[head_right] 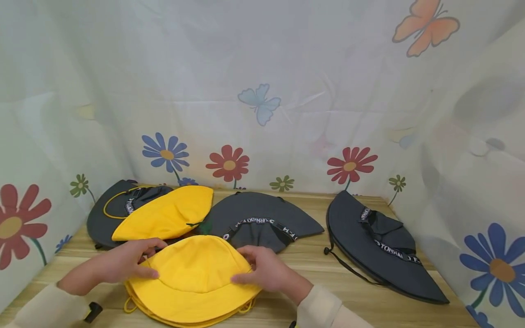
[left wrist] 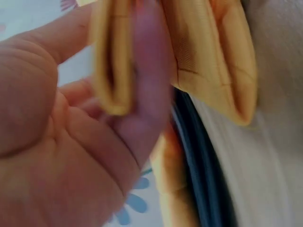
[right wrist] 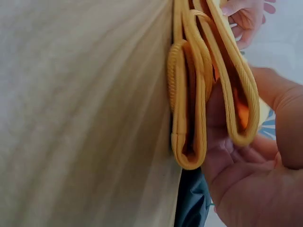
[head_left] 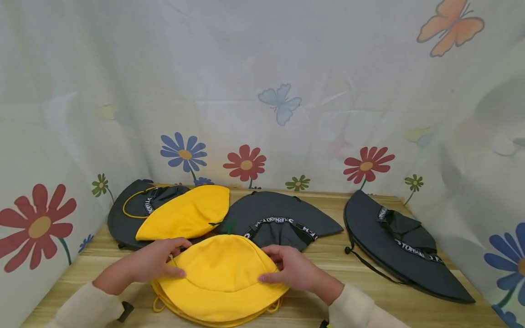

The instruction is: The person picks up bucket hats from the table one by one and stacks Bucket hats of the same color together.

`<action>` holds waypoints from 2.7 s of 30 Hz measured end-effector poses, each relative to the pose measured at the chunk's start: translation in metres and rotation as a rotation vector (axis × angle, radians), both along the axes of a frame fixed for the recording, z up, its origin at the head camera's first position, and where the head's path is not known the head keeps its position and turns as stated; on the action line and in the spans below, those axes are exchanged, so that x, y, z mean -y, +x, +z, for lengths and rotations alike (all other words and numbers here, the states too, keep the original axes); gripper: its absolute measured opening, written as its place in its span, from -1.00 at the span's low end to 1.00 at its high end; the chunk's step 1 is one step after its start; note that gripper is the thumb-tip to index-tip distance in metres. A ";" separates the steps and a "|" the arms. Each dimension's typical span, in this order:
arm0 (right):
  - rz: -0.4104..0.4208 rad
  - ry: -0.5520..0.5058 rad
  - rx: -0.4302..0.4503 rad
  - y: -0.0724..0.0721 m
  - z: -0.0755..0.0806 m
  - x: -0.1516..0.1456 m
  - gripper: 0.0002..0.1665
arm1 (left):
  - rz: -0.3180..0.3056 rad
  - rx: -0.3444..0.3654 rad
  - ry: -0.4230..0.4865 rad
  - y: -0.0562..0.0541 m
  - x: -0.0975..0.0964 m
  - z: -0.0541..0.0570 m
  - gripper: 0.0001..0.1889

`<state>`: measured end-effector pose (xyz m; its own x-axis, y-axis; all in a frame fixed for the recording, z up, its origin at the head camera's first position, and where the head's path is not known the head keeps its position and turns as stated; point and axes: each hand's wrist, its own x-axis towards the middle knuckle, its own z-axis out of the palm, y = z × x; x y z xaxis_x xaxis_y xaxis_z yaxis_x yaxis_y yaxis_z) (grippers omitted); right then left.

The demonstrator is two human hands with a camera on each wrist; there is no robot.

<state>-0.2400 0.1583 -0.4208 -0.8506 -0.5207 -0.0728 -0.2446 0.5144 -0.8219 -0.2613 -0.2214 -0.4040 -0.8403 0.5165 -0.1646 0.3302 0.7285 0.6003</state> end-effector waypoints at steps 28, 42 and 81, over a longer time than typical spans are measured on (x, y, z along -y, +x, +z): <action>0.336 0.386 -0.174 0.001 0.003 0.017 -0.19 | -0.180 -0.124 -0.280 0.022 -0.084 -0.005 -0.21; 0.334 0.642 -0.342 0.007 0.020 0.035 -0.15 | -0.222 -0.155 -0.260 0.017 -0.087 -0.005 -0.21; 0.327 0.626 -0.265 0.004 0.014 0.056 -0.02 | 0.103 -0.385 -0.410 -0.071 -0.007 -0.008 -0.47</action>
<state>-0.2363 0.1026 -0.4066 -0.6898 -0.6785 -0.2527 -0.6142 0.7331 -0.2920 -0.3328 -0.2146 -0.4124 -0.9218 0.3876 -0.0064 0.3845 0.9164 0.1116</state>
